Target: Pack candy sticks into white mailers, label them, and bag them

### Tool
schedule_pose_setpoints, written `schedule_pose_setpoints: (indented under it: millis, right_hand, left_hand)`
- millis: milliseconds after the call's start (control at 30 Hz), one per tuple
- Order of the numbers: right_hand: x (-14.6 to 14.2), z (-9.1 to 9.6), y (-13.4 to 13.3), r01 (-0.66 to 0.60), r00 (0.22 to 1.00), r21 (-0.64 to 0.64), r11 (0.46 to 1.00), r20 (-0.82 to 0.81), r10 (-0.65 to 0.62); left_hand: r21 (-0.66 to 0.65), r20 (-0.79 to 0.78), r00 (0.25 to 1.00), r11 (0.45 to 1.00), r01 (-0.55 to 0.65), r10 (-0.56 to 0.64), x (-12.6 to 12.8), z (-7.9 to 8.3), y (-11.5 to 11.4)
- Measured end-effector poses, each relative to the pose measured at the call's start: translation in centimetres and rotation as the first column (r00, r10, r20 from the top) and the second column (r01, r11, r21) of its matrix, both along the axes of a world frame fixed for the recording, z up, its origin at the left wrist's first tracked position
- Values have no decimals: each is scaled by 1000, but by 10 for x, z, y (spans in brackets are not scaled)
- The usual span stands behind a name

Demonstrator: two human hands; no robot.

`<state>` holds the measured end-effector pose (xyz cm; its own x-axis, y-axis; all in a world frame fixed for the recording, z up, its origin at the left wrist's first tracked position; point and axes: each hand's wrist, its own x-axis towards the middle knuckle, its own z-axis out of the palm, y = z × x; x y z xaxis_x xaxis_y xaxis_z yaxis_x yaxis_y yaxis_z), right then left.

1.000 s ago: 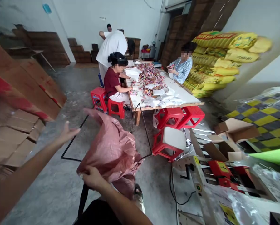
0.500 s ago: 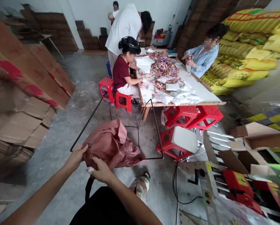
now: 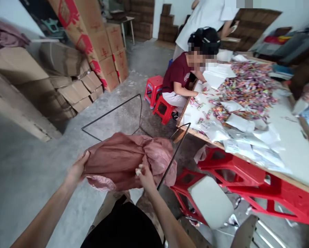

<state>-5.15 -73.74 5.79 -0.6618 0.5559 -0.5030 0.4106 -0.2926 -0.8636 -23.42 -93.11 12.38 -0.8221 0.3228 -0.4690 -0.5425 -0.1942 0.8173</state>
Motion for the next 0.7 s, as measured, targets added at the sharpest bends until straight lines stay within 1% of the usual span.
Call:
schedule_pose_setpoints:
  millis: [33, 67, 100, 133, 167, 200, 233, 267, 300, 333, 367, 400, 433, 467, 500, 533, 567, 600, 633, 667, 700]
  right_hand:
    - [1, 6, 20, -66, 998, 291, 954, 13, 65]
    - [-3, 12, 38, -137, 990, 553, 822, 48, 132]
    - [-11, 17, 54, -210, 976, 740, 639, 115, 187]
    - [-23, 20, 67, -294, 951, 840, 456, 212, 223]
    - [-35, 20, 77, -397, 912, 867, 302, 335, 236]
    - [-48, 18, 86, -505, 856, 841, 195, 460, 236]
    - [-60, 14, 94, -601, 792, 788, 131, 567, 227]
    - [-69, 9, 101, -678, 729, 728, 102, 649, 218]
    - [-76, 5, 109, -732, 677, 674, 95, 705, 211]
    - [-81, 1, 119, -765, 642, 636, 101, 739, 205]
    - [-84, 1, 130, -777, 628, 618, 115, 754, 193]
    - [-86, 2, 143, -777, 630, 616, 131, 757, 173]
    - [-87, 6, 157, -772, 636, 619, 147, 758, 146]
    - [-88, 13, 173, -760, 648, 629, 164, 753, 117]
    - [-90, 22, 189, -742, 666, 645, 182, 741, 91]
    - [-92, 31, 206, -721, 686, 664, 200, 724, 69]
    - [-96, 41, 222, -695, 709, 684, 219, 704, 51]
    - [-100, 51, 239, -668, 732, 705, 239, 681, 38]
    - [-104, 61, 254, -639, 754, 723, 261, 656, 29]
    - [-108, 71, 268, -612, 775, 738, 285, 632, 26]
    - [-112, 80, 281, -586, 794, 748, 312, 608, 32]
  left_hand:
    - [-11, -4, 998, 998, 57, -57, 11, 6, -5]
    - [-18, -22, 992, 992, 126, -126, 23, 13, -9]
    - [-27, -55, 977, 978, 205, -206, 33, 20, -13]
    - [-40, -100, 952, 957, 288, -290, 43, 28, -17]
    - [-58, -145, 918, 929, 365, -370, 52, 36, -19]
    - [-83, -181, 881, 900, 428, -436, 58, 44, -22]
    - [-117, -203, 850, 874, 472, -486, 62, 50, -24]
    - [-164, -207, 829, 854, 494, -520, 64, 54, -26]
    - [-227, -197, 827, 845, 485, -527, 63, 56, -29]
    - [-307, -182, 841, 842, 444, -510, 60, 55, -31]
    - [-411, -174, 859, 828, 381, -481, 54, 51, -34]
    - [-535, -184, 873, 791, 296, -451, 47, 45, -37]
    - [-663, -208, 881, 723, 194, -426, 39, 37, -40]
    - [-773, -239, 879, 629, 85, -413, 32, 28, -43]
    - [-856, -266, 870, 518, -15, -415, 25, 20, -46]
    - [-909, -285, 859, 405, -101, -425, 20, 12, -47]
    - [-935, -300, 852, 310, -172, -429, 17, 6, -48]
    - [-944, -310, 853, 240, -225, -419, 15, 1, -48]
    - [-949, -310, 867, 190, -253, -392, 15, -1, -45]
    - [-955, -293, 895, 157, -253, -336, 15, -2, -40]
    - [-956, -277, 924, 175, -236, -265, 16, -2, -31]
